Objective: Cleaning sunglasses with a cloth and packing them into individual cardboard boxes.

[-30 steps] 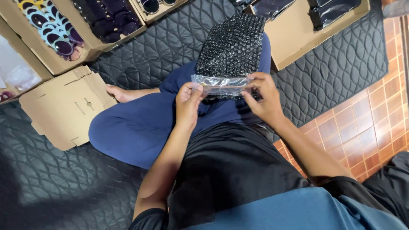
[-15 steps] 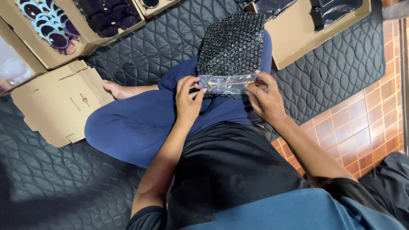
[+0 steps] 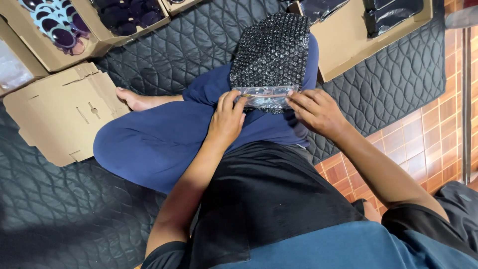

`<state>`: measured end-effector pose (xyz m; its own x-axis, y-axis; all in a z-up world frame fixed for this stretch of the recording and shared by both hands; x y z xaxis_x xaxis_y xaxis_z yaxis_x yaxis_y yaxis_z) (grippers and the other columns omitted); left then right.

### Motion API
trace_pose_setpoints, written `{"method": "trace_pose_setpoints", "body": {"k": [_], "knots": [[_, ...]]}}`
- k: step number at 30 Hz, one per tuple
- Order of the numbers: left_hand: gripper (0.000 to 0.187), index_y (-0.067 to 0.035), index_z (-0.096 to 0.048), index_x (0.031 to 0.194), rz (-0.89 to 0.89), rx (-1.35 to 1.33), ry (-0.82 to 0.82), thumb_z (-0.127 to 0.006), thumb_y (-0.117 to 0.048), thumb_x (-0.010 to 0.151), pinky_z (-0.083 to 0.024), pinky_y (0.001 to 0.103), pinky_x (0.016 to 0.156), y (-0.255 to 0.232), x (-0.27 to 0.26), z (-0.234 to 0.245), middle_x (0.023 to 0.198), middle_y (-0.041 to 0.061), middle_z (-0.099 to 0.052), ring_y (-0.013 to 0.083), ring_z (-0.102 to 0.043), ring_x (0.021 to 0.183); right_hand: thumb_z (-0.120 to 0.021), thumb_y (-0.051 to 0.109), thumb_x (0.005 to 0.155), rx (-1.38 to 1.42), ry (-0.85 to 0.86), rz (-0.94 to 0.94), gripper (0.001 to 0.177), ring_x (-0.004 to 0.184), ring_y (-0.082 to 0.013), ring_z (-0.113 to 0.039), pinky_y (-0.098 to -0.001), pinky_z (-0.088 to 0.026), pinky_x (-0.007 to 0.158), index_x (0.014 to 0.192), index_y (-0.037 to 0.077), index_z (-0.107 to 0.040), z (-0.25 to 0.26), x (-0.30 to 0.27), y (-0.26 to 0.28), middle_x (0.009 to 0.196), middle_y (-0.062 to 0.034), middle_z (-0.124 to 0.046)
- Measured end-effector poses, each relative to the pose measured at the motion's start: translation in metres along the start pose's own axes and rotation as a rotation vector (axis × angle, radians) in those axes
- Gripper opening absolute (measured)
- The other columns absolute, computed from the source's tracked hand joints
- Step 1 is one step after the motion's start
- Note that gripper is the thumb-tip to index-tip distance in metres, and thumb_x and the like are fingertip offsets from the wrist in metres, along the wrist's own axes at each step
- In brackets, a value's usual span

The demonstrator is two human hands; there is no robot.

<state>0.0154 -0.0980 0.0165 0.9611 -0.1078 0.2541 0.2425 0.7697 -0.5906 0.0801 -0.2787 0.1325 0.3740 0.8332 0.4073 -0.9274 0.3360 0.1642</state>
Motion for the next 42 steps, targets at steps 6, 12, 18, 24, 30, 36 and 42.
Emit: {"method": "trace_pose_setpoints", "body": {"k": [6,12,18,24,30,36,42], "knots": [[0.023,-0.007,-0.062,0.118,-0.126,0.132,-0.186,-0.068,-0.010,0.096,-0.062,0.039,0.086,-0.004,0.000,0.002,0.120,0.015,-0.056,0.0345,-0.064,0.113,-0.065,0.010,0.101,-0.107,-0.046,0.062,0.014,0.086,-0.0298,-0.066,-0.0425,-0.054,0.080,0.100,0.006,-0.078,0.002,0.006,-0.002,0.112,-0.0132,-0.076],[0.012,-0.004,-0.064,0.102,-0.173,0.040,-0.242,-0.069,-0.004,0.092,-0.060,0.042,0.090,-0.012,0.006,0.026,0.117,0.017,-0.061,0.0355,-0.066,0.106,-0.065,0.010,0.104,-0.017,-0.083,0.067,0.016,0.085,-0.0292,-0.065,-0.0425,-0.052,0.081,0.094,0.008,-0.078,0.005,0.007,-0.009,0.109,-0.0123,-0.077],[0.005,-0.004,-0.069,0.101,-0.125,-0.186,-0.268,-0.066,-0.007,0.097,-0.059,0.041,0.093,-0.004,0.010,0.042,0.118,0.012,-0.070,0.0325,-0.070,0.103,-0.069,0.014,0.102,0.139,-0.053,-0.055,0.013,0.087,-0.0306,-0.065,-0.0458,-0.052,0.084,0.096,0.008,-0.079,0.001,0.000,-0.024,0.113,-0.0116,-0.077],[0.008,-0.005,-0.070,0.103,0.088,-0.501,-0.228,-0.066,-0.003,0.096,-0.059,0.043,0.083,0.015,0.018,0.041,0.106,0.009,-0.076,0.0331,-0.072,0.097,-0.071,0.016,0.102,0.318,-0.005,-0.204,0.016,0.094,-0.0361,-0.067,-0.0492,-0.052,0.085,0.100,0.002,-0.078,-0.003,0.002,-0.037,0.108,-0.0143,-0.075],[0.011,-0.008,-0.074,0.105,0.176,-0.608,-0.248,-0.066,-0.005,0.099,-0.060,0.037,0.076,0.027,0.028,0.039,0.095,0.005,-0.077,0.0275,-0.071,0.094,-0.067,0.009,0.104,0.467,0.007,-0.363,0.015,0.093,-0.0413,-0.068,-0.0516,-0.052,0.083,0.099,-0.003,-0.073,0.000,0.003,-0.046,0.102,-0.0182,-0.074],[0.008,-0.009,-0.074,0.096,0.298,-0.723,-0.261,-0.067,-0.006,0.098,-0.058,0.038,0.072,0.036,0.041,0.024,0.095,0.006,-0.075,0.0285,-0.071,0.087,-0.063,0.004,0.105,0.587,0.022,-0.551,0.014,0.096,-0.0405,-0.068,-0.0490,-0.052,0.084,0.098,-0.004,-0.071,-0.012,-0.021,-0.062,0.110,-0.0198,-0.071],[0.009,-0.011,-0.078,0.098,0.393,-0.784,-0.178,-0.072,-0.006,0.093,-0.062,0.036,0.066,0.046,0.057,0.007,0.087,0.008,-0.074,0.0293,-0.073,0.080,-0.066,0.003,0.104,0.565,-0.010,-0.611,0.011,0.098,-0.0411,-0.069,-0.0487,-0.052,0.085,0.101,-0.007,-0.072,-0.015,-0.028,-0.073,0.110,-0.0218,-0.069]]}}
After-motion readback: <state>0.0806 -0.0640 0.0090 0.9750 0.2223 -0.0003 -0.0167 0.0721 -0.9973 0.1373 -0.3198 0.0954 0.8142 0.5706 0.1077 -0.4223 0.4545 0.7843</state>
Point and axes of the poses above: each hand's wrist, its own x-axis towards the middle knuckle, its own z-axis out of the back of the hand, y = z × x, the point moved 7 cm from there along x, towards the middle knuckle
